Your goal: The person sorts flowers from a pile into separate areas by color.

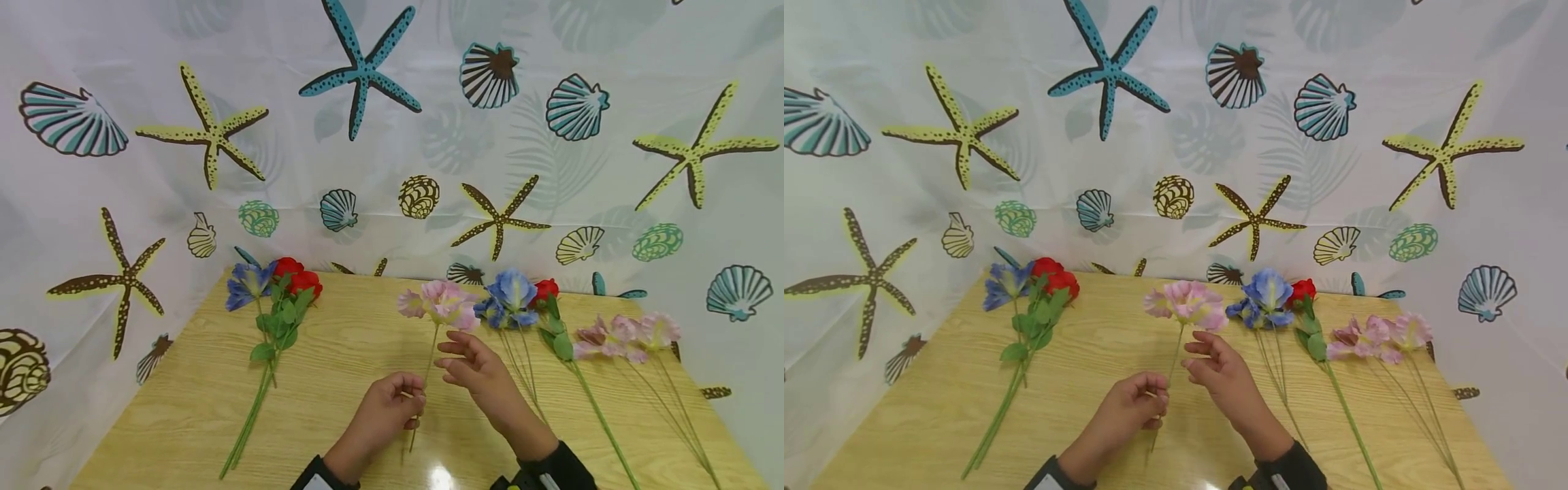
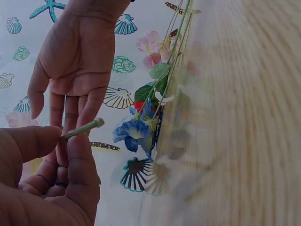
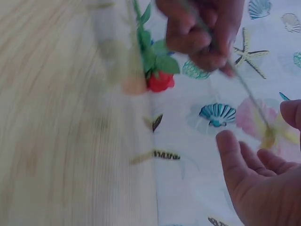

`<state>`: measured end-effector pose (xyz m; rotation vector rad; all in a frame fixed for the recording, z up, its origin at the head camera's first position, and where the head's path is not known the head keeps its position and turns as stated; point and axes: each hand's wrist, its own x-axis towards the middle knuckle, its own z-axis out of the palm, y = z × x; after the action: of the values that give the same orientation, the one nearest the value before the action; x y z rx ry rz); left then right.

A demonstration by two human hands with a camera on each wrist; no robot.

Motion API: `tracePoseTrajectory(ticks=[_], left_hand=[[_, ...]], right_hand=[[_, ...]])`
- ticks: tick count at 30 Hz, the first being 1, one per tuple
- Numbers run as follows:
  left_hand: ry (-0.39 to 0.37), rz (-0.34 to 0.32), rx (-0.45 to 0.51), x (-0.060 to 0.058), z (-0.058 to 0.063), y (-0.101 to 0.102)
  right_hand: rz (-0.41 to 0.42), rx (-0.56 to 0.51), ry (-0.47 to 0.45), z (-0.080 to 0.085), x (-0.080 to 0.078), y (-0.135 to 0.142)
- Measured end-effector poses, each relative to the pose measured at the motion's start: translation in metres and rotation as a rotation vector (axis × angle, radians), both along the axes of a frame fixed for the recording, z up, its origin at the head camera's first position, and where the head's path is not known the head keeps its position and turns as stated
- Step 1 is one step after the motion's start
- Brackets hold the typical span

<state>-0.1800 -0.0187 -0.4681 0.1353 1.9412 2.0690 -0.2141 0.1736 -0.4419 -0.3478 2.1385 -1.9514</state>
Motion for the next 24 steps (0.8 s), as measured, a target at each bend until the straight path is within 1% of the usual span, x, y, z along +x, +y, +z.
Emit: tracePoseTrajectory(ticks=[2,5,11,16,19,21,24], left_hand=[[-0.005,-0.009,0.003,0.001,-0.001,0.001],[-0.013,-0.022,0.003,0.002,-0.002,0.002],[-0.037,-0.023,0.023,0.004,-0.004,0.005],[-0.030,-0.029,0.025,0.007,-0.005,0.007],[-0.012,-0.053,0.016,0.008,-0.006,0.008],[0.018,-0.076,-0.031,0.008,-0.007,0.007],[0.087,-0.101,-0.165,0.007,-0.010,0.001]], right_hand=[[0.014,-0.055,-0.038,0.002,0.003,-0.006],[0.001,-0.072,-0.047,0.003,0.007,-0.014],[-0.069,-0.048,-0.036,0.005,0.011,-0.022],[-0.108,0.004,-0.027,0.005,0.013,-0.025],[-0.125,0.041,-0.003,0.004,0.013,-0.025],[-0.136,0.077,0.019,0.003,0.014,-0.025],[-0.158,0.133,0.046,0.001,0.014,-0.023]])
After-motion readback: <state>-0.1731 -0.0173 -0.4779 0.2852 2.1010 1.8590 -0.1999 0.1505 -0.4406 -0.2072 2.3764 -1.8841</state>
